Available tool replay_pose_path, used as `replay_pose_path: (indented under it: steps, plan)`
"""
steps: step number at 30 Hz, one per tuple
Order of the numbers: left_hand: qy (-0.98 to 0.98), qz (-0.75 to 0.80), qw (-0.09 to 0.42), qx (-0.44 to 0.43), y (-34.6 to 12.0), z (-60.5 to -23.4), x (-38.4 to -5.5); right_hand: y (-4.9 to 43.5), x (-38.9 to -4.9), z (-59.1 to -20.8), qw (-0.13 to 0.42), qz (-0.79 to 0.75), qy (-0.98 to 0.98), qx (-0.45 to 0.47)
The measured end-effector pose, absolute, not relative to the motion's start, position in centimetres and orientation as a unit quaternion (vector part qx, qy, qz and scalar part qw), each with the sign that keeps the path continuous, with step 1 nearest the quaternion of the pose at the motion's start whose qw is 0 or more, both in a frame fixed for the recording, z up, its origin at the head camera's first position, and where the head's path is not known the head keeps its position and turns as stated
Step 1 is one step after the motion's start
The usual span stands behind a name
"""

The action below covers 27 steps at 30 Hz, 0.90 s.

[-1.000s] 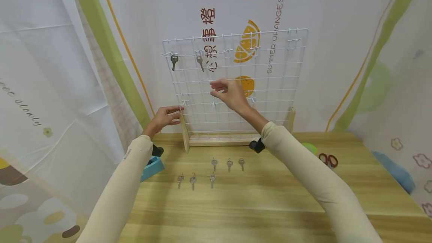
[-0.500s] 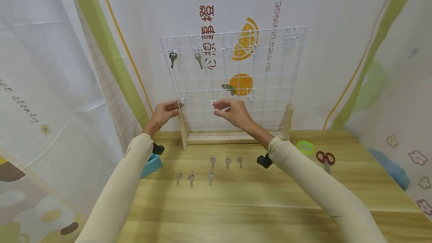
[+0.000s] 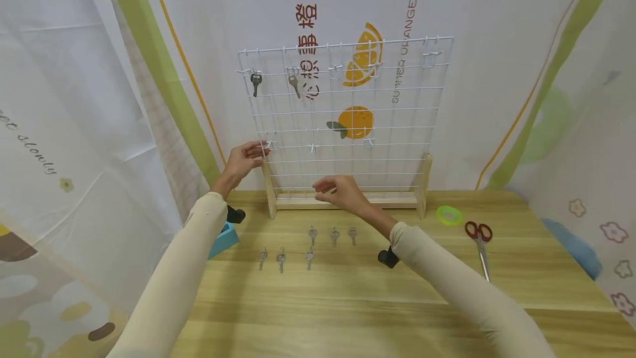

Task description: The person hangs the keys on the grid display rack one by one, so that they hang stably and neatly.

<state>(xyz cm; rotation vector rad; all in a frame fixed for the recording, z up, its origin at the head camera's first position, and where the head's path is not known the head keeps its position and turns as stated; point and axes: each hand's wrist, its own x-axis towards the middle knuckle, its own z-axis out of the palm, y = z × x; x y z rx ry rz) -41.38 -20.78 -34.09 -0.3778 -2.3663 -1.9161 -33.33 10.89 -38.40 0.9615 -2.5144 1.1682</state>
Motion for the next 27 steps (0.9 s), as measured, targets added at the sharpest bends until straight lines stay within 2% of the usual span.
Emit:
replay_pose_path:
  steps: [5, 17, 24, 27]
  plan:
    - [-0.760, -0.637, 0.037, -0.125, -20.8, -34.1, -41.5, 10.4, -33.6, -40.3, 0.082, 0.401, -0.851, 0.329]
    - [-0.773, -0.619, 0.042, -0.135, -20.8, -34.5, -41.2, 10.4, -34.1, -43.5, 0.067, 0.400, -0.846, 0.346]
    - [-0.772, -0.620, 0.033, -0.140, -20.9, -34.4, -41.0, 10.1, -33.9, -45.0, 0.010, 0.387, -0.869, 0.309]
    - [-0.772, -0.620, 0.027, -0.137, -21.0, -34.4, -40.9, 9.7, -33.9, -45.7, 0.005, 0.378, -0.873, 0.310]
